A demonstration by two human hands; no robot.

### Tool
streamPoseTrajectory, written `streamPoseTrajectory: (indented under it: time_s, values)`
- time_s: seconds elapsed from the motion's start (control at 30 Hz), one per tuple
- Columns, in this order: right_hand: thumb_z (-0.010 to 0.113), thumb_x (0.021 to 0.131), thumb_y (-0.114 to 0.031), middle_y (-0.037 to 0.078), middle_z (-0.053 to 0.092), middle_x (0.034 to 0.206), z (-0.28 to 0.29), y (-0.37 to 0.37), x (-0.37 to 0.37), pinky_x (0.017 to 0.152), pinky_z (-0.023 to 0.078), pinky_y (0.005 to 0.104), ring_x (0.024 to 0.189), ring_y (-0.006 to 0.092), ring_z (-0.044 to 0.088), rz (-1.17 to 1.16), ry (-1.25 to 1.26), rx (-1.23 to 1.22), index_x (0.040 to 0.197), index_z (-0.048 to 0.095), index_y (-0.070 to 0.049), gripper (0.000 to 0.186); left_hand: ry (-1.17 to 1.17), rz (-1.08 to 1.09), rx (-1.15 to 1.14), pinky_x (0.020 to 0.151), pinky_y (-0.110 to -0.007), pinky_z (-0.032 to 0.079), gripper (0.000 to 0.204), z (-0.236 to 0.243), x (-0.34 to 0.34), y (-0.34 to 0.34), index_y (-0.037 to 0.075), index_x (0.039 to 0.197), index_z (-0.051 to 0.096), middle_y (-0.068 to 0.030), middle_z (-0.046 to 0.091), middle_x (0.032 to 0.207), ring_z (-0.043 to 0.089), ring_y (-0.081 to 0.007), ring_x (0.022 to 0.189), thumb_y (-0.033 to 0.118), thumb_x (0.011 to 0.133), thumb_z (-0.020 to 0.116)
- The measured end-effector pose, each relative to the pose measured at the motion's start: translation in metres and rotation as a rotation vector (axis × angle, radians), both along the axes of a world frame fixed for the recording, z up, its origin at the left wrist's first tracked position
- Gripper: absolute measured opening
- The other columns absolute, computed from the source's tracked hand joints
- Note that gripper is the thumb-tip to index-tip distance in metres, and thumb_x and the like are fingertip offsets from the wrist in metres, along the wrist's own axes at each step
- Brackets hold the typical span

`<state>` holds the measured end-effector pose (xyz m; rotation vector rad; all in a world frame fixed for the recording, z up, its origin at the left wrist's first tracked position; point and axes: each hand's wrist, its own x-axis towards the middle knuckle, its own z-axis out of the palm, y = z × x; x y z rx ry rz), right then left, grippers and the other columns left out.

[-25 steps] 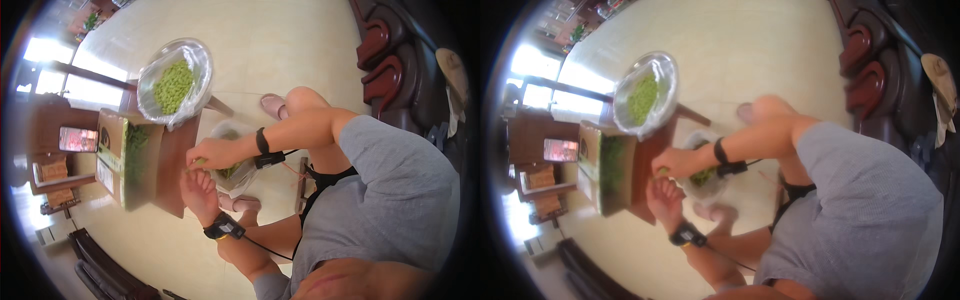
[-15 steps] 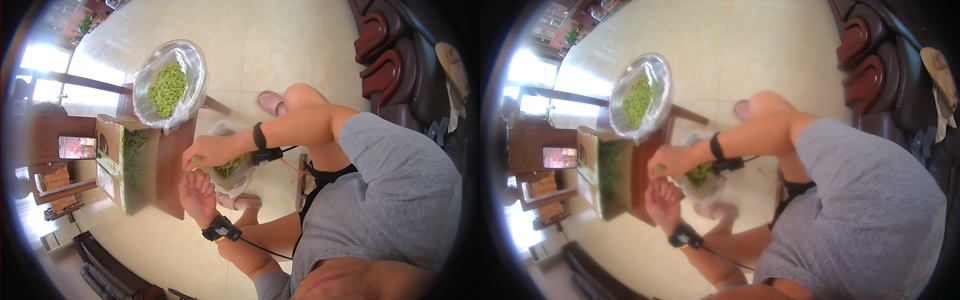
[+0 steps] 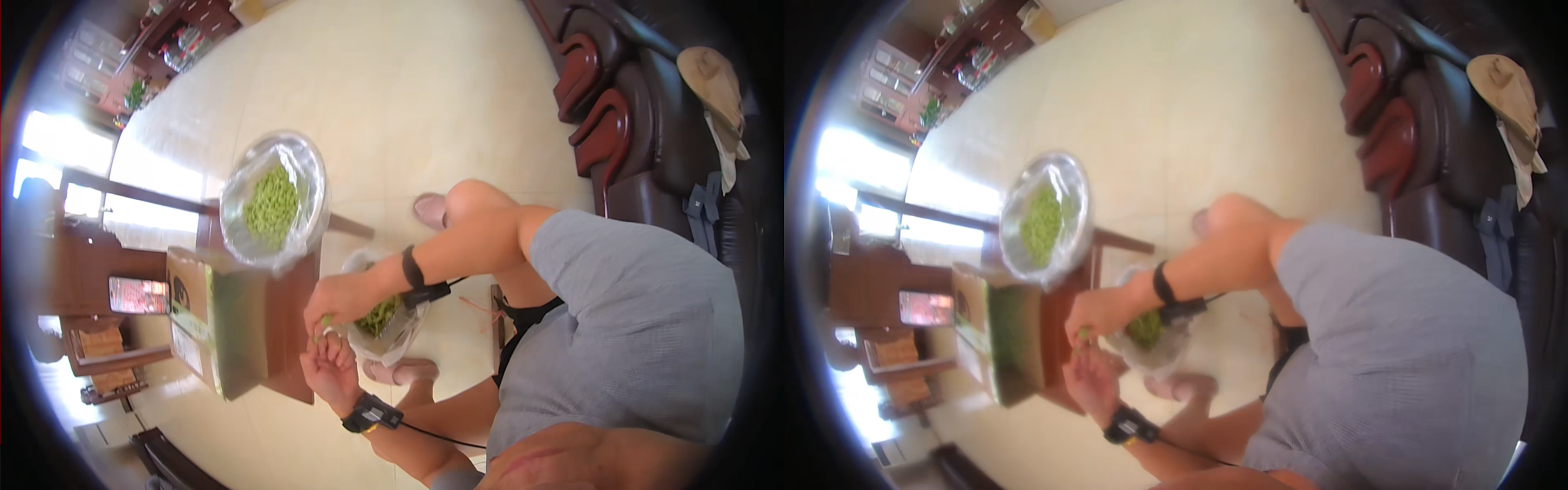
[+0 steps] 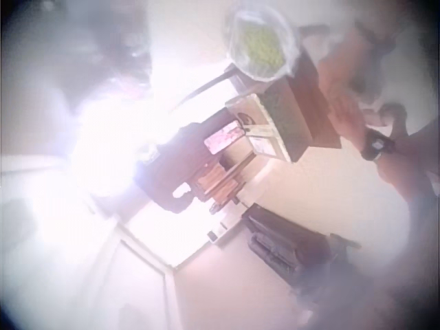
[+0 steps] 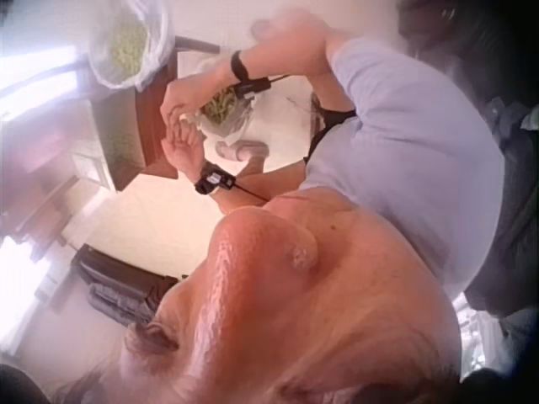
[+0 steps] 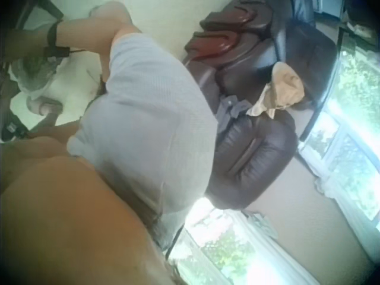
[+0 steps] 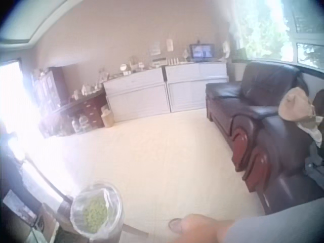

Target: The person shells beans by hand, removing them from pods and placing the beans into a clear bowl and the discarded pods into a separate container.

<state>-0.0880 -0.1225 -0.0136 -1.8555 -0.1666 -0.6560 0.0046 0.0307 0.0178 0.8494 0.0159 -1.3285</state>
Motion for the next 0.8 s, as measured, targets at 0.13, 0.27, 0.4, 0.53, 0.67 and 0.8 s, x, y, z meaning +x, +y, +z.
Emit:
streamPoseTrajectory:
  time_s: [0.13, 0.27, 0.4, 0.53, 0.67, 0.8]
  values:
    - [0.059, 0.081, -0.010, 0.013, 0.065, 0.082, -0.004, 0.008, 0.001, 0.065, 0.048, 0.0356, 0.076, 0.0286, 0.063, -0.090, 0.068, 0.012, 0.090, 0.064, -0.003, 0.012, -0.185, -0.014, 0.049, 0.044, -0.019, 0.022, 0.019, -0.008, 0.003, -0.002, 0.010, 0.075, 0.036, -0.0001, 0.029, 0.064, 0.027, -0.0085, 0.053, 0.021, 0.089, 0.042]
    - [0.058, 0.082, -0.012, 0.013, 0.065, 0.081, -0.011, 0.007, -0.001, 0.064, 0.048, 0.0355, 0.076, 0.0292, 0.063, -0.160, 0.073, 0.038, 0.090, 0.065, -0.003, 0.014, -0.259, -0.039, 0.004, 0.044, -0.019, 0.024, 0.021, -0.020, 0.001, -0.007, 0.009, 0.083, 0.043, 0.0003, 0.034, 0.066, 0.030, -0.0072, 0.054, 0.028, 0.090, 0.045]
    - [0.059, 0.081, -0.011, 0.014, 0.065, 0.082, -0.007, 0.014, 0.006, 0.065, 0.048, 0.0362, 0.076, 0.0296, 0.062, -0.090, 0.067, 0.063, 0.091, 0.064, -0.002, 0.014, -0.143, -0.078, -0.196, 0.045, -0.020, 0.033, 0.038, -0.035, 0.021, 0.004, 0.000, 0.105, 0.054, -0.0025, 0.049, 0.077, 0.040, -0.0093, 0.060, 0.035, 0.090, 0.049]
    - [0.057, 0.084, -0.011, 0.014, 0.066, 0.083, -0.010, 0.014, 0.007, 0.066, 0.048, 0.0351, 0.076, 0.0285, 0.063, -0.074, 0.069, 0.040, 0.095, 0.063, -0.001, 0.016, -0.224, -0.063, -0.067, 0.045, -0.020, 0.030, 0.026, -0.012, 0.001, -0.003, 0.006, 0.090, 0.052, -0.0018, 0.044, 0.074, 0.037, -0.0089, 0.057, 0.032, 0.089, 0.049]
    - [0.056, 0.087, -0.013, 0.013, 0.066, 0.084, -0.009, 0.013, 0.002, 0.066, 0.049, 0.0339, 0.077, 0.0277, 0.064, -0.071, 0.098, 0.037, 0.097, 0.063, -0.002, 0.017, -0.356, -0.080, 0.039, 0.039, -0.019, 0.022, 0.019, -0.037, 0.013, -0.003, 0.011, 0.082, 0.046, 0.0022, 0.033, 0.063, 0.029, -0.0068, 0.051, 0.029, 0.088, 0.049]
    - [0.056, 0.087, -0.012, 0.012, 0.067, 0.083, -0.008, 0.009, -0.003, 0.066, 0.049, 0.0332, 0.077, 0.0266, 0.064, -0.075, 0.116, 0.040, 0.097, 0.063, -0.001, 0.016, -0.048, -0.106, -0.051, 0.040, -0.020, 0.022, 0.020, -0.038, 0.011, -0.010, 0.011, 0.079, 0.041, 0.0002, 0.034, 0.066, 0.029, -0.0080, 0.053, 0.029, 0.086, 0.046]
